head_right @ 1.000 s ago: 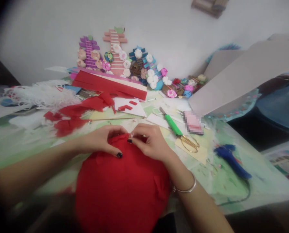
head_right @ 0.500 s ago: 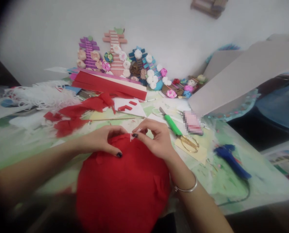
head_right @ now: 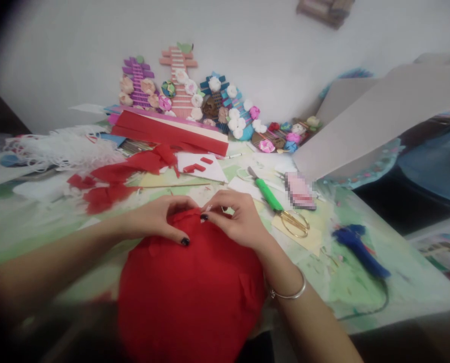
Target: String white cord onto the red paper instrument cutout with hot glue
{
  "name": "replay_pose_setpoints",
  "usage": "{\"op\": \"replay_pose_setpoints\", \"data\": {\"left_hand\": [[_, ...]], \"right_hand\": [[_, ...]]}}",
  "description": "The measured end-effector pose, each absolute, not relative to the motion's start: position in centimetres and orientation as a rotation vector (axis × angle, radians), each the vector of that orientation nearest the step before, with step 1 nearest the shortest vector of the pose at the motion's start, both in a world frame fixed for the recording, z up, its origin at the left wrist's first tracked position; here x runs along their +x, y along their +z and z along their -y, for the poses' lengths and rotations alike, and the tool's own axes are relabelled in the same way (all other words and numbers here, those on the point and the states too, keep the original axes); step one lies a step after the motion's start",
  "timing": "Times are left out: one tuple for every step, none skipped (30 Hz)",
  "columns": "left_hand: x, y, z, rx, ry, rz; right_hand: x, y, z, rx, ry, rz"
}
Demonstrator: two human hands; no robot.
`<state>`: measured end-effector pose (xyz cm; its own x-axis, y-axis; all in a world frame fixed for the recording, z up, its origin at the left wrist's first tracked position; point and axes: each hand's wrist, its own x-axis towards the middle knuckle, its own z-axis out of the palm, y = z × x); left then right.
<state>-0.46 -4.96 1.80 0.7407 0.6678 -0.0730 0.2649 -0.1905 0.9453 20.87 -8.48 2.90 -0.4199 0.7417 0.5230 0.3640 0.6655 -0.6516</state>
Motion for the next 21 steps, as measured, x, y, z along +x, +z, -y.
{"op": "replay_pose_setpoints", "data": {"left_hand": [[-0.46, 1.83, 4.99, 1.764, 0.426, -0.737], [-0.45, 1.85, 5.02, 1.756, 0.423, -0.736], [-0.44, 1.87, 5.04, 1.747, 0.422, -0.732], [-0.43, 1.89, 5.06, 1.74, 0.421, -0.728], [-0.42, 1.9, 5.07, 1.736, 0.423, -0.726], [-0.42, 1.91, 5.08, 1.736, 0.424, -0.727], [-0.41, 1.91, 5.07, 1.735, 0.425, -0.728], [-0.41, 1.91, 5.06, 1.733, 0.426, -0.728], [-0.41, 1.9, 5.04, 1.731, 0.425, -0.728], [-0.41, 1.88, 5.02, 1.729, 0.425, -0.73], [-0.42, 1.87, 5.0, 1.73, 0.424, -0.73], [-0.43, 1.85, 4.98, 1.732, 0.423, -0.729], [-0.44, 1.83, 4.96, 1.736, 0.422, -0.727], [-0.45, 1.81, 4.94, 1.745, 0.424, -0.723], [-0.45, 1.79, 4.92, 1.758, 0.428, -0.717], [-0.45, 1.78, 4.91, 1.772, 0.435, -0.709], [-0.44, 1.77, 4.89, 1.784, 0.444, -0.701], [-0.43, 1.76, 4.88, 1.791, 0.452, -0.694], [-0.42, 1.75, 4.87, 1.789, 0.458, -0.687], [-0.41, 1.74, 4.86, 1.781, 0.46, -0.682], [-0.41, 1.73, 4.87, 1.769, 0.461, -0.679]], "right_hand": [[20.92, 2.92, 8.46, -0.863, 0.569, 2.033], [20.99, 2.94, 8.45, -0.873, 0.571, 2.026], [21.07, 2.95, 8.42, -0.883, 0.572, 2.014], [21.17, 2.97, 8.39, -0.891, 0.573, 1.998], [21.26, 2.98, 8.36, -0.897, 0.573, 1.981], [21.35, 2.99, 8.33, -0.904, 0.572, 1.966], [21.41, 2.98, 8.31, -0.909, 0.57, 1.954], [21.46, 2.98, 8.29, -0.912, 0.568, 1.951], [21.47, 2.97, 8.28, -0.914, 0.566, 1.955], [21.46, 2.97, 8.28, -0.917, 0.563, 1.96], [21.44, 2.96, 8.29, -0.919, 0.558, 1.966], [21.4, 2.95, 8.31, -0.921, 0.554, 1.972], [21.37, 2.93, 8.33, -0.922, 0.549, 1.976], [21.34, 2.9, 8.35, -0.922, 0.544, 1.976], [21.32, 2.86, 8.37, -0.92, 0.536, 1.967], [21.33, 2.82, 8.36, -0.915, 0.523, 1.944], [21.36, 2.77, 8.33, -0.908, 0.503, 1.907], [21.42, 2.72, 8.26, -0.902, 0.476, 1.851], [21.51, 2.68, 8.15, -0.901, 0.449, 1.778], [21.63, 2.65, 7.99, -0.897, 0.423, 1.694], [21.77, 2.63, 7.78, -0.889, 0.4, 1.605]]}}
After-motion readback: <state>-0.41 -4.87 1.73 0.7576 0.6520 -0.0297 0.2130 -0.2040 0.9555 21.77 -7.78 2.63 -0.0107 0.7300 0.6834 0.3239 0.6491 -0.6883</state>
